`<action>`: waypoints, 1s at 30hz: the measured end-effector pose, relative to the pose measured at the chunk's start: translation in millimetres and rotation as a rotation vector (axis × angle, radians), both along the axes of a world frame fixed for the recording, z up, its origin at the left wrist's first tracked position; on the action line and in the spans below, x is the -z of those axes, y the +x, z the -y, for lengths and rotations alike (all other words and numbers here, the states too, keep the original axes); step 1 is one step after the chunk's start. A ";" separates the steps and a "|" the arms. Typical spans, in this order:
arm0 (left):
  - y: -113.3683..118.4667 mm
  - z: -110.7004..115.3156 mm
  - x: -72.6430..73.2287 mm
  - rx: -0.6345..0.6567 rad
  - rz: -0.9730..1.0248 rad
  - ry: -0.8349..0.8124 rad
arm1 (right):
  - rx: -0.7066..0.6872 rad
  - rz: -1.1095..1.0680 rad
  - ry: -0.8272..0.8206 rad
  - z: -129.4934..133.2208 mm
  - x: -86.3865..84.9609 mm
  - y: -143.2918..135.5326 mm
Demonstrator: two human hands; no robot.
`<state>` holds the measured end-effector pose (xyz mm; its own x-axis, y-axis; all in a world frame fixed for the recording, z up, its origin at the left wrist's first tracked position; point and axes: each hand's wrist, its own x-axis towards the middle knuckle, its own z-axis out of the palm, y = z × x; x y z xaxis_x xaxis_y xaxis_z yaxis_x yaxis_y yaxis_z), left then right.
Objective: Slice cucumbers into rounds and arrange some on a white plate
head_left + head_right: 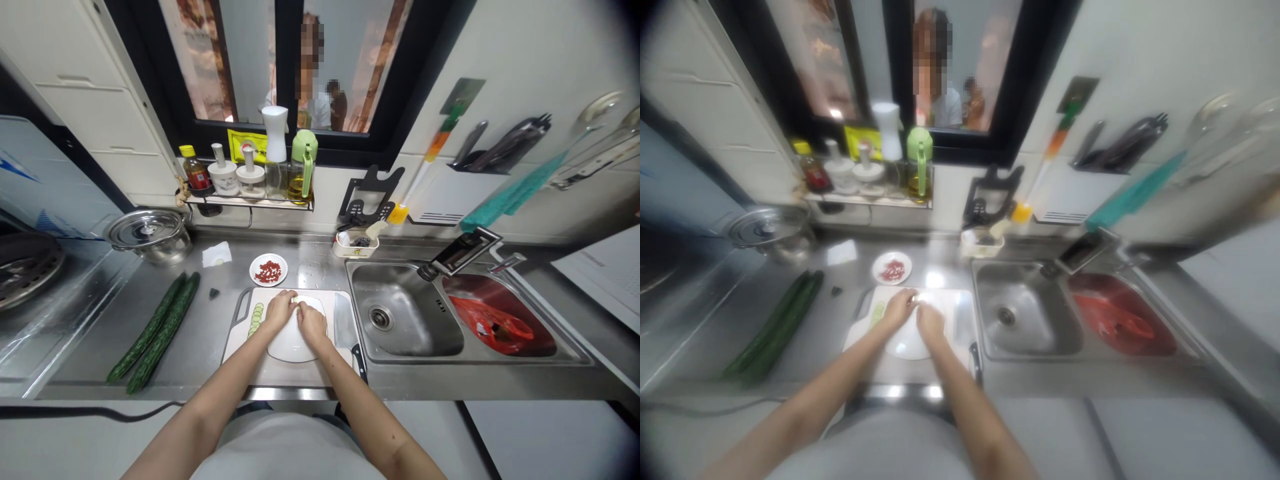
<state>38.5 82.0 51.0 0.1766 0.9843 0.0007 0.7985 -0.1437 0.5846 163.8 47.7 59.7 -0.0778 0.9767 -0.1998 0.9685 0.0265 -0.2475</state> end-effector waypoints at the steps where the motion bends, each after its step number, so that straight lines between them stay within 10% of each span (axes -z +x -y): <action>1: -0.1 0.0 0.6 0.000 0.001 0.000 | -0.006 0.001 0.002 0.1 0.0 0.1; 30: -23.1 32.2 -7.8 -0.256 0.249 0.077 | -0.061 0.037 -0.057 -0.5 -9.1 0.6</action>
